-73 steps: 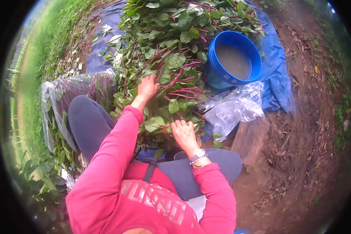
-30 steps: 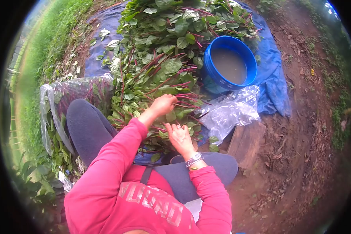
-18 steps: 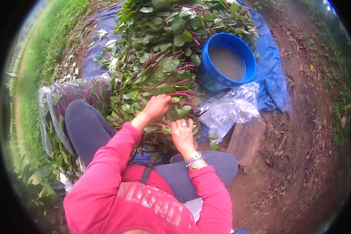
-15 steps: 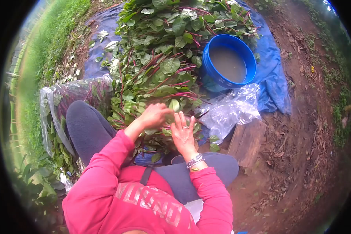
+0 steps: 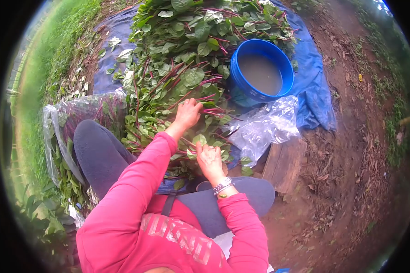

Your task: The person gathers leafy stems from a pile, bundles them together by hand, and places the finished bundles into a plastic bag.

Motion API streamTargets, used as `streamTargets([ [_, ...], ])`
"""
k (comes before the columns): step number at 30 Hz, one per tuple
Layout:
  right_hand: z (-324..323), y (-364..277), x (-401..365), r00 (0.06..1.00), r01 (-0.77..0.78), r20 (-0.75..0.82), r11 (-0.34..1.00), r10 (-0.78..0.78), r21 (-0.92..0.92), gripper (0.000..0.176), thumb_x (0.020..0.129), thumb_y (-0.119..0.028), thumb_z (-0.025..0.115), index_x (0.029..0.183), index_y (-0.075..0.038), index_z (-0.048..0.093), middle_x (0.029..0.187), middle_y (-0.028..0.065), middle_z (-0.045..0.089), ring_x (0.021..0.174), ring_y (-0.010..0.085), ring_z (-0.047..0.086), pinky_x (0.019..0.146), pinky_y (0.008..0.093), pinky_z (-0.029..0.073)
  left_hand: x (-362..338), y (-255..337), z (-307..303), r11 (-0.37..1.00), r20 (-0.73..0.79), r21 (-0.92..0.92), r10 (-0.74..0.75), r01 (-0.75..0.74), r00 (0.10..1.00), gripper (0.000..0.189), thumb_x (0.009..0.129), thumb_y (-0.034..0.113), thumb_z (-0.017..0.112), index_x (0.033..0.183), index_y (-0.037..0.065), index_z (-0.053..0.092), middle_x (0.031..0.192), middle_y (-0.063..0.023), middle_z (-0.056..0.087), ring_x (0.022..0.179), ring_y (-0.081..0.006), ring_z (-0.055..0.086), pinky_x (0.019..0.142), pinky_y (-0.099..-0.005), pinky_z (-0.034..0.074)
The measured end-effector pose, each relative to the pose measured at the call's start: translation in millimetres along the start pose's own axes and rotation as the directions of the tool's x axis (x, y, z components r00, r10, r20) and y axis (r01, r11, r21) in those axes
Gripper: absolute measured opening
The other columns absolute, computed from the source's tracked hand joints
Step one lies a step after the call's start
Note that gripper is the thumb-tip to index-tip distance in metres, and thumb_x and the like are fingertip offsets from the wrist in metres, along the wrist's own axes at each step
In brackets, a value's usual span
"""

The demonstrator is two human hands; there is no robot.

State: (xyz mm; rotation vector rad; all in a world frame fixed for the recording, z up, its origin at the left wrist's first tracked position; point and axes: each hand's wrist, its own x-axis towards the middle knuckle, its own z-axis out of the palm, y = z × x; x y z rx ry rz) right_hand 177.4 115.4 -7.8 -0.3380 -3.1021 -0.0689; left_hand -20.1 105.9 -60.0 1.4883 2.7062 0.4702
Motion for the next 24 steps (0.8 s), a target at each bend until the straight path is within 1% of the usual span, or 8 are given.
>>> streamTargets([
  [8, -6, 4, 7, 0.995, -0.056, 0.093, 0.995, 0.048, 0.081, 0.011, 0.073, -0.013, 0.057, 0.084, -0.010, 0.058, 0.086, 0.0063, 0.056, 0.087, 0.0214, 0.055, 0.079, 0.0421, 0.040, -25, -2, -24, 0.964, -0.100, -0.190, 0.170, -0.187, 0.980, 0.022, 0.073, 0.015, 0.061, 0.094, 0.016, 0.057, 0.084, -0.0057, 0.053, 0.081, -0.0250, 0.055, 0.070, -0.0395, 0.044],
  [9, -7, 5, 8, 0.998, -0.025, -0.061, 0.998, 0.029, 0.066, 0.013, 0.073, -0.014, 0.057, 0.085, -0.010, 0.058, 0.091, 0.0076, 0.055, 0.092, 0.0227, 0.054, 0.086, 0.0458, 0.038, -35, -3, -31, 0.939, -0.090, -0.255, 0.214, -0.231, 0.973, 0.018, 0.073, 0.014, 0.060, 0.091, 0.017, 0.059, 0.079, -0.0063, 0.053, 0.076, -0.0260, 0.055, 0.065, -0.0400, 0.045],
  [12, -13, 6, 10, 0.977, 0.012, -0.213, 0.998, 0.001, 0.060, 0.018, 0.073, -0.014, 0.058, 0.090, -0.010, 0.059, 0.103, 0.0108, 0.054, 0.105, 0.0267, 0.051, 0.101, 0.0544, 0.030, -67, -8, -60, 0.855, 0.252, -0.494, 0.314, -0.157, 0.915, 0.017, 0.071, 0.013, 0.059, 0.086, 0.012, 0.066, 0.077, -0.0075, 0.059, 0.079, -0.0277, 0.058, 0.069, -0.0398, 0.049],
  [14, -10, 3, 7, 0.999, -0.020, -0.045, 0.986, 0.027, 0.164, 0.021, 0.072, -0.014, 0.058, 0.093, -0.012, 0.059, 0.104, 0.0113, 0.054, 0.105, 0.0268, 0.051, 0.100, 0.0547, 0.030, -71, -21, -62, 0.800, 0.446, -0.600, 0.347, -0.012, 0.825, 0.023, 0.073, 0.017, 0.059, 0.094, 0.011, 0.067, 0.086, -0.0111, 0.061, 0.085, -0.0298, 0.059, 0.075, -0.0397, 0.048],
  [16, -10, 3, 5, 0.994, 0.004, -0.107, 0.993, 0.009, 0.122, 0.020, 0.075, -0.014, 0.056, 0.094, -0.014, 0.058, 0.096, 0.0090, 0.054, 0.099, 0.0262, 0.052, 0.095, 0.0512, 0.036, -62, -26, -62, 0.761, 0.454, -0.640, 0.262, 0.107, 0.852, 0.020, 0.076, 0.017, 0.057, 0.092, 0.010, 0.067, 0.087, -0.0134, 0.061, 0.086, -0.0307, 0.059, 0.079, -0.0413, 0.047],
  [18, -9, 3, 2, 0.998, 0.023, 0.047, 0.983, -0.032, 0.181, 0.019, 0.075, -0.013, 0.056, 0.094, -0.014, 0.058, 0.084, 0.0074, 0.054, 0.086, 0.0241, 0.055, 0.085, 0.0456, 0.041, -42, -20, -40, 0.867, 0.269, -0.494, 0.084, 0.062, 0.959, 0.019, 0.076, 0.015, 0.057, 0.093, 0.011, 0.064, 0.088, -0.0099, 0.060, 0.087, -0.0290, 0.060, 0.077, -0.0388, 0.049],
  [20, -8, 6, 4, 0.996, 0.081, -0.054, 0.986, -0.074, 0.142, 0.020, 0.076, -0.012, 0.055, 0.096, -0.015, 0.058, 0.076, 0.0059, 0.053, 0.076, 0.0227, 0.056, 0.078, 0.0408, 0.043, -27, -4, -26, 0.908, 0.055, -0.411, -0.063, 0.081, 0.996, 0.021, 0.077, 0.017, 0.059, 0.098, 0.013, 0.060, 0.096, -0.0108, 0.054, 0.094, -0.0306, 0.055, 0.080, -0.0403, 0.047],
  [24, -6, 2, 5, 0.999, 0.045, -0.033, 0.992, -0.041, 0.121, 0.023, 0.078, -0.011, 0.054, 0.100, -0.014, 0.057, 0.078, 0.0063, 0.056, 0.079, 0.0223, 0.057, 0.078, 0.0392, 0.043, -3, 3, -5, 0.999, 0.000, -0.047, 0.011, -0.011, 1.000, 0.024, 0.074, 0.017, 0.064, 0.098, 0.015, 0.060, 0.097, -0.0088, 0.053, 0.092, -0.0273, 0.055, 0.074, -0.0404, 0.047],
])
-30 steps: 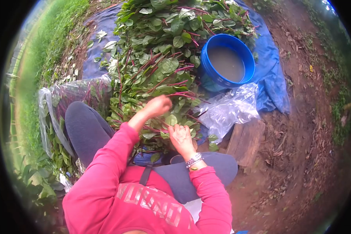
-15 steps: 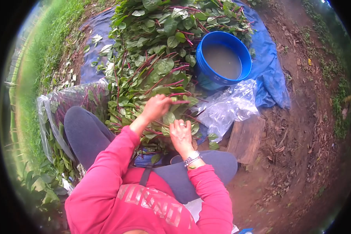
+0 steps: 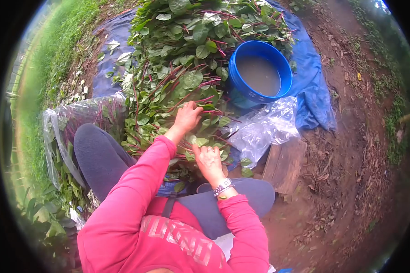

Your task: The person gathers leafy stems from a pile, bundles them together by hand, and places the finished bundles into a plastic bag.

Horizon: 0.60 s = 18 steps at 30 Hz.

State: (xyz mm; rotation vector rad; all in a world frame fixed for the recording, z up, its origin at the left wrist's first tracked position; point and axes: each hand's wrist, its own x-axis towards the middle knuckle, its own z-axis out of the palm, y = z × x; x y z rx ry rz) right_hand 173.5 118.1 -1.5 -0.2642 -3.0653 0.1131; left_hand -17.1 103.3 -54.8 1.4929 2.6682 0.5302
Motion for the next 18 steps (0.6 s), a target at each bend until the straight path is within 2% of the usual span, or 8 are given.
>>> streamTargets([
  [2, 2, 1, 0, 0.993, -0.095, 0.071, 0.995, 0.098, -0.036, 0.027, 0.078, -0.012, 0.053, 0.105, -0.012, 0.057, 0.082, 0.0063, 0.059, 0.081, 0.0218, 0.058, 0.080, 0.0395, 0.042, 3, -5, 1, 0.998, -0.021, 0.033, 0.063, -0.062, 0.998, 0.022, 0.073, 0.016, 0.065, 0.095, 0.016, 0.061, 0.097, -0.0057, 0.054, 0.092, -0.0247, 0.054, 0.073, -0.0391, 0.046],
  [5, -1, 2, 1, 0.984, -0.123, 0.129, 0.992, 0.125, -0.027, 0.027, 0.079, -0.012, 0.052, 0.105, -0.011, 0.058, 0.084, 0.0056, 0.059, 0.086, 0.0219, 0.057, 0.084, 0.0420, 0.040, 4, -5, -17, 0.965, -0.323, -0.122, 0.182, -0.232, 0.929, 0.019, 0.074, 0.014, 0.065, 0.092, 0.015, 0.060, 0.090, -0.0043, 0.056, 0.089, -0.0243, 0.056, 0.074, -0.0397, 0.044],
  [6, 0, 2, 2, 0.983, -0.127, 0.128, 0.992, 0.128, -0.019, 0.027, 0.079, -0.012, 0.052, 0.105, -0.011, 0.058, 0.084, 0.0056, 0.059, 0.086, 0.0219, 0.057, 0.084, 0.0420, 0.040, 1, -4, -26, 0.965, -0.316, -0.118, 0.186, -0.234, 0.930, 0.019, 0.074, 0.014, 0.065, 0.092, 0.015, 0.060, 0.090, -0.0043, 0.056, 0.089, -0.0243, 0.056, 0.074, -0.0397, 0.044],
  [10, -4, 1, 7, 0.996, -0.084, 0.037, 0.996, 0.085, -0.031, 0.020, 0.077, -0.014, 0.055, 0.096, -0.011, 0.059, 0.096, 0.0063, 0.057, 0.101, 0.0236, 0.052, 0.093, 0.0496, 0.034, -32, -6, -43, 0.941, -0.118, -0.203, 0.252, -0.272, 0.960, 0.022, 0.074, 0.017, 0.065, 0.093, 0.011, 0.057, 0.080, -0.0075, 0.057, 0.072, -0.0271, 0.059, 0.063, -0.0388, 0.049],
  [12, -9, 2, 12, 0.969, 0.019, -0.244, 0.999, -0.025, -0.026, 0.018, 0.075, -0.014, 0.058, 0.092, -0.009, 0.057, 0.098, 0.0084, 0.056, 0.102, 0.0255, 0.052, 0.099, 0.0547, 0.030, -55, -4, -50, 0.911, 0.078, -0.268, 0.346, -0.314, 0.935, 0.025, 0.073, 0.019, 0.066, 0.095, 0.011, 0.057, 0.083, -0.0084, 0.057, 0.076, -0.0285, 0.059, 0.065, -0.0395, 0.049],
  [14, -8, -1, 10, 0.975, 0.014, -0.221, 1.000, -0.019, -0.022, 0.019, 0.074, -0.013, 0.058, 0.093, -0.009, 0.056, 0.102, 0.0089, 0.054, 0.104, 0.0266, 0.050, 0.103, 0.0558, 0.026, -70, -2, -55, 0.883, 0.198, -0.314, 0.419, -0.348, 0.886, 0.029, 0.072, 0.018, 0.066, 0.098, 0.011, 0.057, 0.086, -0.0091, 0.056, 0.080, -0.0295, 0.058, 0.067, -0.0399, 0.049],
  [17, -2, -3, 5, 0.999, -0.037, 0.014, 0.999, 0.037, 0.008, 0.016, 0.079, -0.014, 0.055, 0.094, -0.010, 0.057, 0.087, 0.0095, 0.056, 0.090, 0.0254, 0.056, 0.091, 0.0451, 0.040, -76, -3, -47, 0.839, 0.238, -0.425, 0.465, -0.339, 0.853, 0.031, 0.070, 0.015, 0.065, 0.101, 0.011, 0.059, 0.084, -0.0092, 0.054, 0.085, -0.0299, 0.056, 0.070, -0.0389, 0.047],
  [18, 2, -3, 1, 0.999, -0.036, 0.015, 0.999, 0.036, 0.004, 0.016, 0.079, -0.014, 0.055, 0.094, -0.010, 0.057, 0.087, 0.0095, 0.056, 0.090, 0.0254, 0.056, 0.091, 0.0451, 0.040, -76, -2, -46, 0.829, 0.282, -0.442, 0.491, -0.343, 0.824, 0.032, 0.070, 0.014, 0.064, 0.101, 0.011, 0.060, 0.083, -0.0088, 0.054, 0.085, -0.0298, 0.056, 0.071, -0.0383, 0.047],
])
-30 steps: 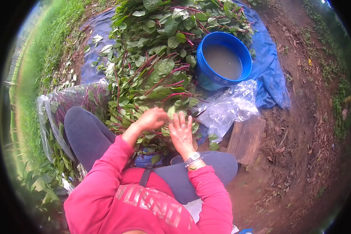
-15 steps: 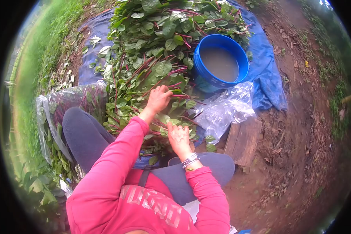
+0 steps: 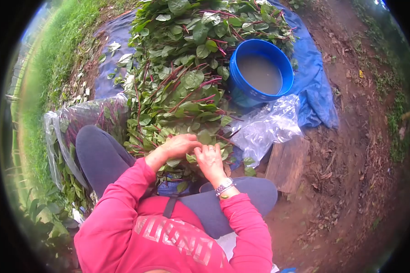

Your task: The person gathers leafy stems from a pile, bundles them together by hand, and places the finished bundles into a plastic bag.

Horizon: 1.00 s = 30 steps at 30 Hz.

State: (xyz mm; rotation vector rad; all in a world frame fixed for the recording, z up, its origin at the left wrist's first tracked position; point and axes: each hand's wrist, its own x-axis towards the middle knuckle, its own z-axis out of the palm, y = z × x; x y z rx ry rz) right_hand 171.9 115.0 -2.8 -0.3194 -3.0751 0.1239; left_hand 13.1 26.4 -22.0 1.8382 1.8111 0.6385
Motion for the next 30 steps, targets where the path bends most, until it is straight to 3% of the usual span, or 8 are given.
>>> streamTargets([
  [4, -2, 3, -1, 1.000, 0.016, 0.017, 0.999, -0.015, -0.040, 0.013, 0.080, -0.014, 0.052, 0.092, -0.010, 0.056, 0.080, 0.0068, 0.056, 0.080, 0.0220, 0.057, 0.079, 0.0368, 0.044, 11, 4, 11, 0.997, -0.158, 0.075, -0.003, 0.015, 0.987, 0.017, 0.069, 0.010, 0.060, 0.085, 0.010, 0.062, 0.081, -0.0080, 0.051, 0.083, -0.0287, 0.055, 0.070, -0.0383, 0.046],
  [6, -3, 0, -4, 1.000, 0.014, 0.017, 1.000, -0.014, -0.002, 0.013, 0.080, -0.014, 0.052, 0.092, -0.011, 0.056, 0.079, 0.0056, 0.056, 0.079, 0.0211, 0.057, 0.075, 0.0362, 0.043, 25, -11, 12, 0.951, -0.490, 0.190, -0.125, 0.245, 0.863, 0.011, 0.062, 0.005, 0.058, 0.070, 0.012, 0.062, 0.083, -0.0072, 0.051, 0.084, -0.0276, 0.052, 0.070, -0.0368, 0.048],
  [8, -1, -4, -5, 0.999, 0.047, 0.015, 0.999, -0.046, -0.019, 0.015, 0.080, -0.014, 0.052, 0.094, -0.011, 0.055, 0.079, 0.0055, 0.056, 0.079, 0.0202, 0.058, 0.072, 0.0355, 0.042, 41, -40, 4, 0.887, -0.608, 0.184, -0.235, 0.423, 0.758, 0.012, 0.068, 0.007, 0.056, 0.074, 0.014, 0.064, 0.085, -0.0052, 0.052, 0.086, -0.0246, 0.053, 0.068, -0.0363, 0.045],
  [10, 1, -1, -6, 0.999, 0.047, -0.004, 0.998, -0.047, -0.037, 0.013, 0.078, -0.014, 0.054, 0.091, -0.014, 0.054, 0.077, 0.0029, 0.055, 0.079, 0.0174, 0.058, 0.070, 0.0338, 0.041, 61, -37, -16, 0.824, -0.731, 0.371, -0.024, 0.427, 0.682, 0.017, 0.073, 0.010, 0.054, 0.083, 0.017, 0.066, 0.088, -0.0037, 0.053, 0.092, -0.0232, 0.052, 0.073, -0.0390, 0.044],
  [13, -3, 3, -4, 1.000, 0.027, 0.008, 0.999, -0.027, -0.035, 0.013, 0.079, -0.014, 0.054, 0.091, -0.013, 0.054, 0.077, 0.0028, 0.055, 0.079, 0.0174, 0.058, 0.070, 0.0342, 0.041, 78, -55, -10, 0.824, -0.336, 0.427, -0.236, 0.371, 0.912, 0.018, 0.074, 0.012, 0.057, 0.090, 0.018, 0.064, 0.093, -0.0027, 0.053, 0.096, -0.0239, 0.051, 0.075, -0.0396, 0.044],
  [20, -3, 4, -1, 0.993, -0.107, 0.030, 0.991, 0.110, -0.083, 0.015, 0.077, -0.013, 0.055, 0.092, -0.013, 0.054, 0.078, 0.0019, 0.055, 0.079, 0.0167, 0.058, 0.069, 0.0339, 0.041, 75, -52, 9, 0.817, -0.235, 0.434, -0.304, 0.380, 0.923, 0.022, 0.074, 0.013, 0.057, 0.096, 0.009, 0.056, 0.096, -0.0101, 0.055, 0.100, -0.0306, 0.053, 0.075, -0.0449, 0.045],
  [23, 3, 5, 0, 0.992, -0.111, 0.054, 0.990, 0.116, -0.093, 0.020, 0.075, -0.012, 0.057, 0.095, -0.013, 0.054, 0.088, 0.0024, 0.057, 0.082, 0.0167, 0.057, 0.069, 0.0334, 0.042, 57, -39, 4, 0.946, -0.044, 0.014, -0.324, 0.325, 0.945, 0.020, 0.076, 0.009, 0.052, 0.095, 0.004, 0.046, 0.094, -0.0190, 0.058, 0.085, -0.0389, 0.059, 0.074, -0.0466, 0.048],
  [30, 5, 4, 1, 0.995, -0.081, -0.064, 0.988, 0.073, -0.130, 0.017, 0.078, -0.015, 0.054, 0.095, -0.013, 0.054, 0.102, 0.0045, 0.053, 0.087, 0.0181, 0.056, 0.069, 0.0350, 0.041, 0, 2, 19, 0.962, -0.254, -0.056, -0.271, 0.266, 0.928, 0.025, 0.079, 0.016, 0.055, 0.101, 0.005, 0.054, 0.090, -0.0174, 0.057, 0.083, -0.0363, 0.059, 0.074, -0.0456, 0.048],
])
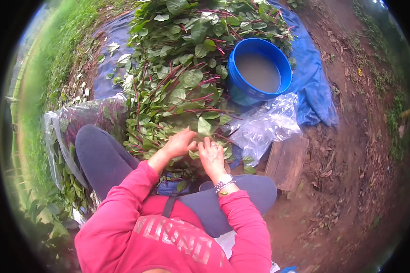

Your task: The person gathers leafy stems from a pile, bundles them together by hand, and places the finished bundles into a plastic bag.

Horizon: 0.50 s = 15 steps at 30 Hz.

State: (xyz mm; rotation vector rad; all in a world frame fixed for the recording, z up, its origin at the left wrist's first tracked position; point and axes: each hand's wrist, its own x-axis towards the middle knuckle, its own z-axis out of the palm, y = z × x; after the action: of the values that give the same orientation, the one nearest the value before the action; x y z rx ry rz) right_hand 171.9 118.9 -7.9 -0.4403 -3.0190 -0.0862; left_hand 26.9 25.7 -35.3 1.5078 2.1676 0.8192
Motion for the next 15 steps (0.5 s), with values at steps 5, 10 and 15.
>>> streamTargets([
  [5, -3, -2, -2, 0.994, 0.105, 0.008, 0.994, -0.105, 0.014, 0.020, 0.077, -0.015, 0.055, 0.096, -0.011, 0.053, 0.091, 0.0038, 0.053, 0.086, 0.0168, 0.056, 0.068, 0.0325, 0.041, -19, 10, -10, 0.994, 0.055, 0.093, -0.070, 0.065, 0.996, 0.020, 0.079, 0.021, 0.058, 0.094, 0.008, 0.055, 0.085, -0.0140, 0.056, 0.081, -0.0327, 0.060, 0.069, -0.0431, 0.049],
  [10, -11, -6, 0, 0.979, 0.190, -0.077, 0.982, -0.190, 0.001, 0.020, 0.077, -0.015, 0.054, 0.096, -0.011, 0.053, 0.087, 0.0044, 0.054, 0.085, 0.0169, 0.055, 0.067, 0.0322, 0.040, -5, 0, -36, 0.959, -0.324, 0.198, -0.130, 0.201, 0.937, 0.009, 0.083, 0.018, 0.053, 0.077, 0.017, 0.060, 0.071, -0.0060, 0.053, 0.063, -0.0287, 0.060, 0.052, -0.0406, 0.049],
  [15, -16, -7, 0, 0.968, 0.248, -0.057, 0.968, -0.245, 0.050, 0.020, 0.079, -0.015, 0.053, 0.098, -0.010, 0.055, 0.091, 0.0049, 0.055, 0.088, 0.0177, 0.055, 0.071, 0.0341, 0.039, 15, 13, -47, 0.994, 0.216, -0.046, 0.106, -0.098, 0.971, 0.043, 0.081, 0.019, 0.054, 0.124, 0.022, 0.052, 0.119, -0.0092, 0.054, 0.101, -0.0275, 0.058, 0.082, -0.0386, 0.050],
])
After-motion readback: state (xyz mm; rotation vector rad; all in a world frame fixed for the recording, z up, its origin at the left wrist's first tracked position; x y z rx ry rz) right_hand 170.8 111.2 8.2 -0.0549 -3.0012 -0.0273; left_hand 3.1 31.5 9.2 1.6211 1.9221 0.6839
